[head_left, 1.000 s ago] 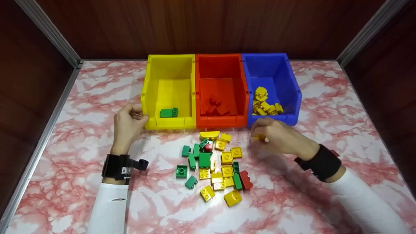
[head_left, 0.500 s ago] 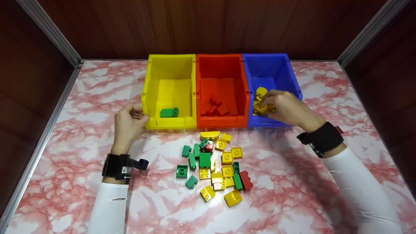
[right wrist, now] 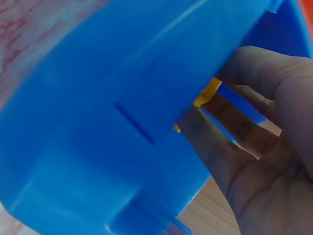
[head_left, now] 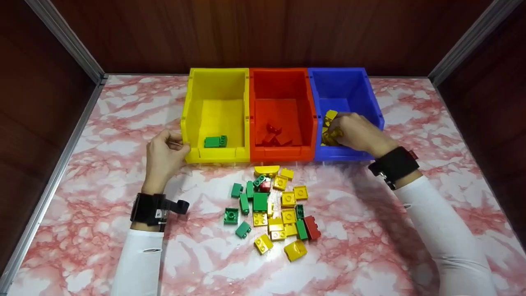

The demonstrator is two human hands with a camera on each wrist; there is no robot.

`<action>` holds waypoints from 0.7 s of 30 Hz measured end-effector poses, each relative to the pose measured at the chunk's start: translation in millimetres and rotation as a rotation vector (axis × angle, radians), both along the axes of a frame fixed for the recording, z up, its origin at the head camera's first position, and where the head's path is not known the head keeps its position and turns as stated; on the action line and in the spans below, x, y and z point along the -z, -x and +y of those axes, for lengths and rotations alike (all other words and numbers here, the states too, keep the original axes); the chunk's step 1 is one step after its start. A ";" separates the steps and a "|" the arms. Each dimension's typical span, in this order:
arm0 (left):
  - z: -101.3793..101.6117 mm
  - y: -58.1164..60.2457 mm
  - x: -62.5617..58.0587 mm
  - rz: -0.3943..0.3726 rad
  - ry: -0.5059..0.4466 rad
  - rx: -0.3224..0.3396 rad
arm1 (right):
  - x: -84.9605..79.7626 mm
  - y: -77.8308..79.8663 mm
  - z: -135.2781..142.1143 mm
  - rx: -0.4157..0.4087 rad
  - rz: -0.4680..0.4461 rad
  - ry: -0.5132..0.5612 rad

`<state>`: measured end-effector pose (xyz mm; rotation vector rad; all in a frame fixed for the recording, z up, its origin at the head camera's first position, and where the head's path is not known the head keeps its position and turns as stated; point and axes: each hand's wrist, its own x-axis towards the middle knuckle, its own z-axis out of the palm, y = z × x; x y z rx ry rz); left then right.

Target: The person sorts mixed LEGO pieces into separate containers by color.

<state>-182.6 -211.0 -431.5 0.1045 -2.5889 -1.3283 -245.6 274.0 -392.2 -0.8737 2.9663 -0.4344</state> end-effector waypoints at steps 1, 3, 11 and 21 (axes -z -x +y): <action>0.1 -0.3 -0.4 -0.002 -0.001 0.002 | 0.9 0.0 0.2 -0.003 0.005 -0.006; 0.2 -0.3 -0.3 -0.004 -0.004 0.004 | 1.3 -0.8 0.7 0.001 0.016 -0.014; 0.3 -0.9 -0.3 -0.011 -0.009 0.005 | -6.6 -22.8 2.8 0.029 0.101 -0.035; 0.4 -1.3 -0.4 -0.014 -0.016 -0.002 | -21.4 -69.2 -0.7 -0.091 0.208 0.030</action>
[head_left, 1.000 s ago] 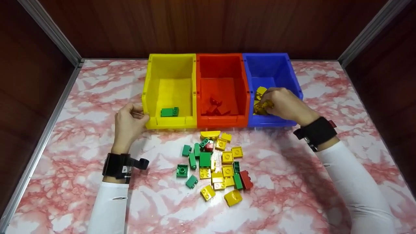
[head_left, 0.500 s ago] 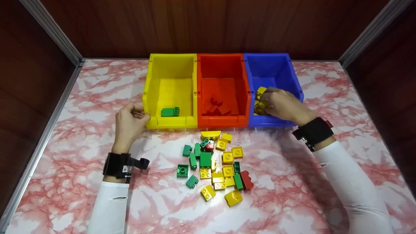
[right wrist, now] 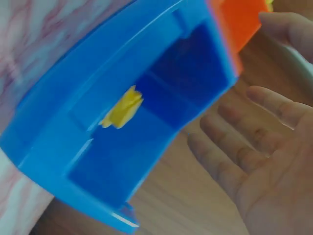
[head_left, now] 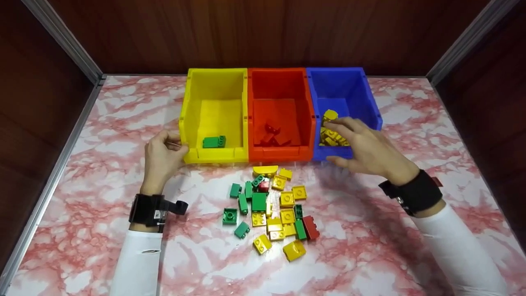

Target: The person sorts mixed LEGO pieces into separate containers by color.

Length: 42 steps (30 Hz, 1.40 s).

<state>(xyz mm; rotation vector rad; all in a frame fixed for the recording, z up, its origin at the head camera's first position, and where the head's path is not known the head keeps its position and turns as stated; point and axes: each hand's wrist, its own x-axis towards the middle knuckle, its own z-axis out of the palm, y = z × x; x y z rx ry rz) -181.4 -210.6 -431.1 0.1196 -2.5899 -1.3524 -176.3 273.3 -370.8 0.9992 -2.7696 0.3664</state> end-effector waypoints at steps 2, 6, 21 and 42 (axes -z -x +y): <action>-0.4 0.1 0.2 0.006 0.000 -0.002 | -1.3 -8.2 -4.1 -0.045 0.008 0.020; -0.7 0.4 0.9 0.016 0.012 -0.005 | 1.5 -21.3 -15.8 -0.126 -0.012 0.045; -0.5 1.8 1.9 0.026 0.017 -0.003 | 52.3 -34.0 -57.8 -0.264 -0.194 -0.065; -0.3 1.1 1.4 0.025 0.019 0.003 | 52.4 -32.9 -63.2 -0.348 -0.197 -0.076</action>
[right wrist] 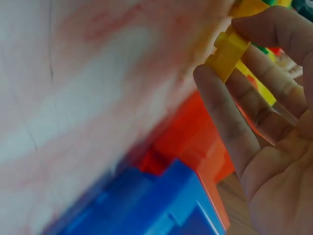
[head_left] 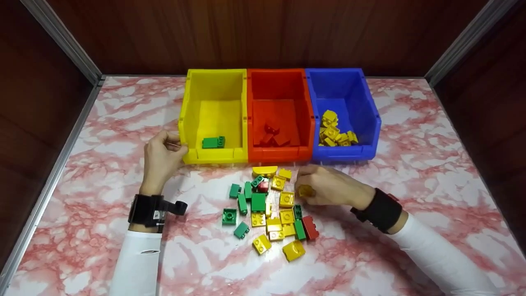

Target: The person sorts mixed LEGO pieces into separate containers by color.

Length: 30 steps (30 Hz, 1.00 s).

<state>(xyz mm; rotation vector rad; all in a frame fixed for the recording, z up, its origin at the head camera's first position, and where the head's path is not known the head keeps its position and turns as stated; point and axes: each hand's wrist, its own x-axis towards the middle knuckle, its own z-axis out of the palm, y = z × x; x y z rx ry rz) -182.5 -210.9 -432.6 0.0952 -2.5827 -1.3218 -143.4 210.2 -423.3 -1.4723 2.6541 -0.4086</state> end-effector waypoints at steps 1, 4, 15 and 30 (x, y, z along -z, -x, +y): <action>-0.1 -0.1 0.0 -0.001 -0.002 0.000 | -3.2 0.3 2.1 0.007 0.000 0.009; -0.5 -0.2 0.3 -0.004 -0.009 -0.004 | -13.8 2.8 9.8 0.042 0.009 0.058; -0.7 0.2 -0.2 -0.008 -0.015 -0.005 | -46.9 35.6 50.5 0.279 0.134 0.153; -0.7 1.5 1.8 0.022 0.000 0.001 | -36.6 84.3 86.1 0.481 0.095 -0.084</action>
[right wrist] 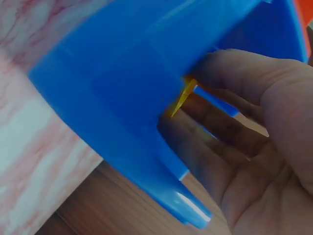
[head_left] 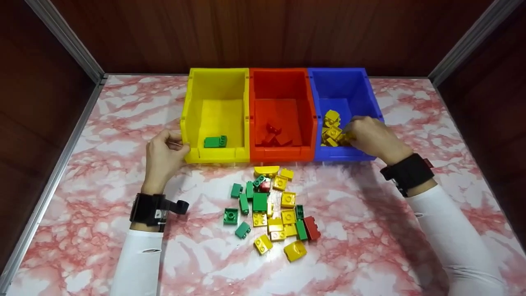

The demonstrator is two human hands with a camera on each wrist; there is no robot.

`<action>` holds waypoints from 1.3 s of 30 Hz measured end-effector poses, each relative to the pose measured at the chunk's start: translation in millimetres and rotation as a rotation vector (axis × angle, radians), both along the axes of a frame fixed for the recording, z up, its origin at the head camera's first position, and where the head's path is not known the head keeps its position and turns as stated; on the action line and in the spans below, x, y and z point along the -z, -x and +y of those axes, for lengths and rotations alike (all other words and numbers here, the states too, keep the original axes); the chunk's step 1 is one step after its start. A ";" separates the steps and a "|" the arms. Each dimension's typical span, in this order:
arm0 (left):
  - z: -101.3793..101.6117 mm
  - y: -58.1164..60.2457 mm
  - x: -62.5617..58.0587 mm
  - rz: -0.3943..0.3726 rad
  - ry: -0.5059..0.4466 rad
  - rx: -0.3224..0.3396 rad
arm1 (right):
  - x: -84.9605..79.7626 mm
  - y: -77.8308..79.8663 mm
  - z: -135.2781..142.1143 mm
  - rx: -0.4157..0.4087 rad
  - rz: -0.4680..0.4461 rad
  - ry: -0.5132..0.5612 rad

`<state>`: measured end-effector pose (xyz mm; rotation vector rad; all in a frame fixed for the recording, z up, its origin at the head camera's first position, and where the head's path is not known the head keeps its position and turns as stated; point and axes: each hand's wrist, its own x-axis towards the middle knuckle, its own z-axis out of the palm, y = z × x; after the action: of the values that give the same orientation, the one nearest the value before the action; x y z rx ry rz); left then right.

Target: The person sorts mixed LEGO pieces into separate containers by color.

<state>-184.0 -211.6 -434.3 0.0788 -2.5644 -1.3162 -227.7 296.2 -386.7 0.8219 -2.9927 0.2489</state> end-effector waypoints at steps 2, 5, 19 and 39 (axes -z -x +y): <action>0.5 0.5 -0.1 -0.003 0.000 -0.002 | 2.6 1.5 1.1 -0.001 0.003 0.012; 0.9 1.0 -0.2 -0.010 0.002 -0.004 | 3.7 1.1 2.4 0.012 -0.005 0.026; 0.6 -2.1 -3.2 -0.054 -0.021 -0.007 | -13.0 -28.6 -7.1 -0.100 0.197 0.093; 1.0 -1.8 -1.8 -0.035 -0.015 -0.008 | 21.0 -72.7 -91.7 -0.430 0.142 0.127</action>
<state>-182.2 -210.5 -432.6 0.1152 -2.5809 -1.3424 -155.0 204.5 -407.7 1.3933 -2.6080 0.3666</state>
